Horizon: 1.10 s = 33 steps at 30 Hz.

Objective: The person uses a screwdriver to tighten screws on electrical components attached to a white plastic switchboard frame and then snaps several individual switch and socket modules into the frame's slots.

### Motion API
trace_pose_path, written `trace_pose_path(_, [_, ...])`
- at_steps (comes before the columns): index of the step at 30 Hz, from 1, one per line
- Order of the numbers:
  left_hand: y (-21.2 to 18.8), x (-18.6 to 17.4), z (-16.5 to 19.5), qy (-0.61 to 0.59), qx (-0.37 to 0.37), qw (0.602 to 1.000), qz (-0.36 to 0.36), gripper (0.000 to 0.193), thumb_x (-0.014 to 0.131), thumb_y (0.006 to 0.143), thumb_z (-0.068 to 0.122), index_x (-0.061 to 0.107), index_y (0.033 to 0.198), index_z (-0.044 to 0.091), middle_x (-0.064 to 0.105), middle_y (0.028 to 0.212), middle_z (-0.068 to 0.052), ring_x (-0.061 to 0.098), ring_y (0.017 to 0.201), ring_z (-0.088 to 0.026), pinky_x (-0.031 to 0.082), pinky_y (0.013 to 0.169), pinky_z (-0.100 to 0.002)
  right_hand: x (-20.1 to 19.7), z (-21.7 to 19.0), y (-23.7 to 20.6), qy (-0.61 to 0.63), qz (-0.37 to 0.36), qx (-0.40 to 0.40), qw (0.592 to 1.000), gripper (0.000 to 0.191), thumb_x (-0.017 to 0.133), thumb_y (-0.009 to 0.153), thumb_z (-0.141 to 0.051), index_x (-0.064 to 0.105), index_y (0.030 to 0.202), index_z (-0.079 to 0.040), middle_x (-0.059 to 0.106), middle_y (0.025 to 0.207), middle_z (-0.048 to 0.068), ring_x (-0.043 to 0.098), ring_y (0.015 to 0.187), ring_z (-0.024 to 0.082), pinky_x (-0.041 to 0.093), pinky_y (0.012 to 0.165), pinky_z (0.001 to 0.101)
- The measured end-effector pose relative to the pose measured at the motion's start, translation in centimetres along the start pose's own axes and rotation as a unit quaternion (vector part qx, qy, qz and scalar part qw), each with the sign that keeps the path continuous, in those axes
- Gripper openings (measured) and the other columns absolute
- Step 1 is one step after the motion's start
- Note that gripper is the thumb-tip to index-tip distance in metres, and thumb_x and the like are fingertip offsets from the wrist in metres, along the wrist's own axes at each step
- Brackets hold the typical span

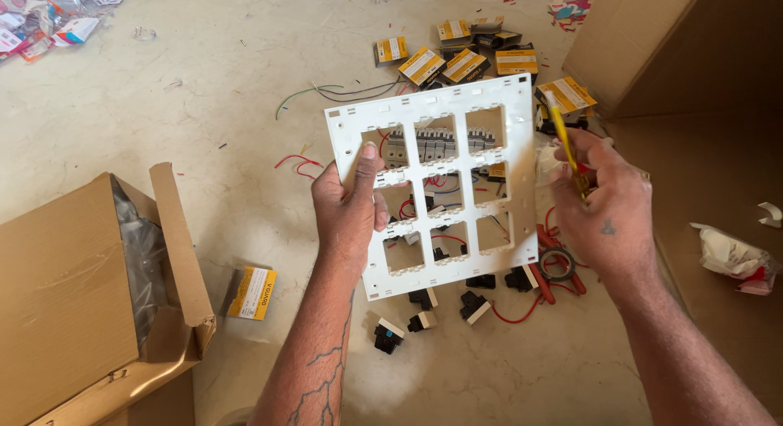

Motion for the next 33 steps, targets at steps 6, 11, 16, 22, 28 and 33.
trace_pose_path(6, [0.0,0.0,0.6,0.015,0.025,1.0,0.005,0.041,0.065,0.097,0.04,0.063,0.099,0.0,0.067,0.084,-0.007,0.046,0.041,-0.005,0.037,0.034,-0.024,0.1,-0.8,-0.4,-0.011,-0.017,0.002,1.0,0.038,0.063,0.101,-0.006,0.065,0.139,-0.004,0.074,0.109,0.018,0.074,0.089,0.027,0.057,0.079,0.039])
trace_pose_path(11, [-0.4,0.5,0.9,0.047,0.053,0.997,-0.014,0.036,0.068,0.102,0.034,0.065,0.1,-0.002,0.054,0.064,-0.002,0.045,0.044,-0.004,0.039,0.037,-0.024,0.9,0.3,-0.8,-0.098,-0.075,0.072,0.99,0.044,0.058,0.098,-0.006,0.065,0.142,-0.011,0.075,0.107,0.016,0.073,0.079,0.031,0.056,0.075,0.044])
trace_pose_path(16, [-0.9,1.2,1.9,0.087,0.117,0.989,-0.024,0.029,0.067,0.102,0.027,0.07,0.106,-0.001,0.059,0.07,0.002,0.046,0.05,-0.004,0.04,0.04,-0.024,1.6,0.9,-1.1,-0.074,-0.069,0.069,0.992,0.046,0.055,0.094,-0.006,0.066,0.138,-0.014,0.077,0.104,0.01,0.075,0.085,0.029,0.059,0.081,0.0439])
trace_pose_path(22, [-2.4,2.9,4.2,0.237,0.227,0.932,-0.155,0.024,0.067,0.103,0.026,0.073,0.105,0.003,0.078,0.088,-0.002,0.072,0.075,-0.009,0.059,0.067,-0.028,3.9,3.5,-2.5,-0.36,-0.231,0.086,0.9,0.06,0.054,0.095,-0.015,0.053,0.154,-0.025,0.074,0.113,0.008,0.075,0.083,0.029,0.06,0.075,0.0443])
trace_pose_path(28, [-2.8,3.1,4.4,0.272,0.197,0.929,-0.156,0.031,0.07,0.099,0.033,0.072,0.1,0.002,0.073,0.073,-0.006,0.064,0.064,-0.009,0.056,0.06,-0.029,5.4,6.1,-3.0,-0.064,-0.177,0.162,0.969,0.031,0.059,0.101,-0.028,0.074,0.123,-0.012,0.076,0.096,0.01,0.072,0.078,0.034,0.059,0.069,0.0481])
trace_pose_path(33, [-2.6,2.3,4.6,0.268,0.195,0.934,-0.137,0.035,0.072,0.097,0.037,0.073,0.099,0.002,0.075,0.075,-0.006,0.065,0.065,-0.01,0.056,0.061,-0.029,4.4,5.1,-2.5,-0.054,-0.128,0.148,0.979,0.031,0.063,0.096,-0.027,0.074,0.124,-0.021,0.079,0.09,0.007,0.072,0.076,0.032,0.06,0.069,0.0464])
Point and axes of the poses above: each hand's wrist, its own y-axis towards the middle knuckle, its own x-axis out of the palm, z = x × y, the point moved 7 cm from there along y, towards the middle knuckle
